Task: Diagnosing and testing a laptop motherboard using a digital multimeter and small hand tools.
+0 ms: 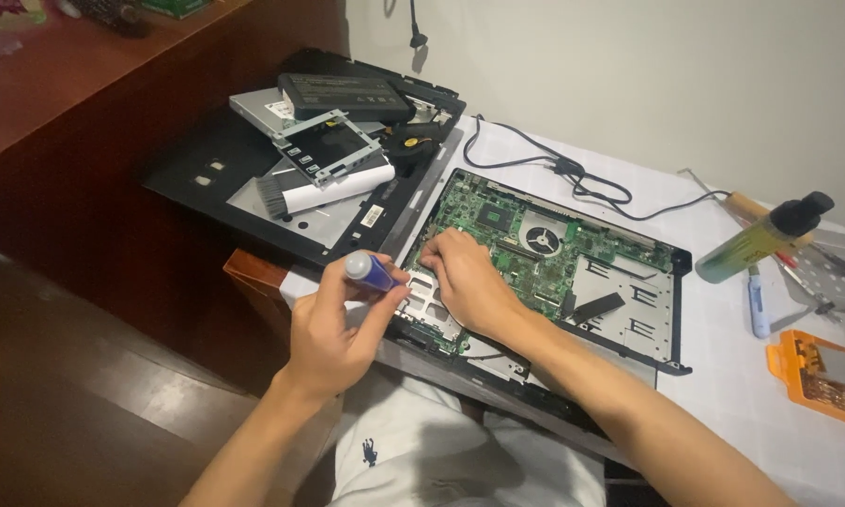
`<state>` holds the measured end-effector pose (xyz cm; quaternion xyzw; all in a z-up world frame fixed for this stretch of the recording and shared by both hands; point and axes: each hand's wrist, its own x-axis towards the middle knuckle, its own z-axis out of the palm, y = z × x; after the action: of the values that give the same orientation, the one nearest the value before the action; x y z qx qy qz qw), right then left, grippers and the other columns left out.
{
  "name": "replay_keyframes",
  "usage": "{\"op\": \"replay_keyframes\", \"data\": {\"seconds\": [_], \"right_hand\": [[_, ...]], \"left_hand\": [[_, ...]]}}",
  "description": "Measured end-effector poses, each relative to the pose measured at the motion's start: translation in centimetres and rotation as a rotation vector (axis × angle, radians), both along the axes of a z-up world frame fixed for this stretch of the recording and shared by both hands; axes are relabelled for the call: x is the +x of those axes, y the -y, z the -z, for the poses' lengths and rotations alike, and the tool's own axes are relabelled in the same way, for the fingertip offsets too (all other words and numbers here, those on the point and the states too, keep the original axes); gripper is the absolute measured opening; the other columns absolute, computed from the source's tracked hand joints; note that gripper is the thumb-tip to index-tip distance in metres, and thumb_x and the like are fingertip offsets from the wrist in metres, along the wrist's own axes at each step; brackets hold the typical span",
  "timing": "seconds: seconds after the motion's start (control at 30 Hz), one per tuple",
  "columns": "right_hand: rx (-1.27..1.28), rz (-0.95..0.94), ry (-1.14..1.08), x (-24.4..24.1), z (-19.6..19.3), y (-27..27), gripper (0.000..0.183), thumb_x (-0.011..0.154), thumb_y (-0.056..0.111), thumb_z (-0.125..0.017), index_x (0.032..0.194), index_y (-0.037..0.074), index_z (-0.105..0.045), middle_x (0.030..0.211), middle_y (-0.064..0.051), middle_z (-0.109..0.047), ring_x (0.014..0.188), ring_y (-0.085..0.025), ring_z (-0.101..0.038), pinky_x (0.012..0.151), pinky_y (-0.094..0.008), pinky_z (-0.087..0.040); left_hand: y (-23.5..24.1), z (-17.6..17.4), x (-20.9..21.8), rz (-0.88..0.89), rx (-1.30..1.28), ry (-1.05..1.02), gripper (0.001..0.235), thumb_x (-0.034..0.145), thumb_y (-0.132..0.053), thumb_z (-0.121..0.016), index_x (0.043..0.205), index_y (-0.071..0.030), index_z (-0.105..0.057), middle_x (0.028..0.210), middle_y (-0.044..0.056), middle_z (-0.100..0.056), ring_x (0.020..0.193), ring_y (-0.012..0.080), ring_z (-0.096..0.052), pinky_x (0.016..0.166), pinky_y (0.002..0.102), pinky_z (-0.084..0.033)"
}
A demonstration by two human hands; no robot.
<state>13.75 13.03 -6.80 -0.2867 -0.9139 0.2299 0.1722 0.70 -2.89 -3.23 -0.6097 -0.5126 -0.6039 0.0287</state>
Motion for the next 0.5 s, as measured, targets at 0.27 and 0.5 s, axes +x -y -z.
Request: {"op": "replay_keyframes", "data": {"seconds": [0.27,0.5], "right_hand": [[-0.133,0.097,-0.192,0.9,-2.6,-0.1,0.020,0.105,0.020,-0.055,0.110,0.005,-0.066,0.092,-0.014,-0.068,0.095,-0.034,-0.069,0.085,-0.044,-0.054],[0.067,-0.006,-0.067,2.0,-6.0,2.1,0.023,0.101,0.018,-0.058,0.119,0.005,-0.066,0.101,-0.013,-0.070,0.104,-0.036,-0.066,0.091,-0.047,-0.051]], "left_hand": [[0.1,-0.1,0.0,0.016,-0.008,0.028,0.027,0.087,-0.004,-0.074,0.109,0.003,-0.060,0.086,0.014,-0.079,0.076,0.0297,-0.079,0.064,0.036,-0.064],[1.7,-0.4,-2.0,0.111,0.007,0.243,0.031,0.087,0.002,-0.069,0.114,0.005,-0.054,0.090,0.020,-0.077,0.082,0.0312,-0.079,0.066,0.040,-0.065]]}}
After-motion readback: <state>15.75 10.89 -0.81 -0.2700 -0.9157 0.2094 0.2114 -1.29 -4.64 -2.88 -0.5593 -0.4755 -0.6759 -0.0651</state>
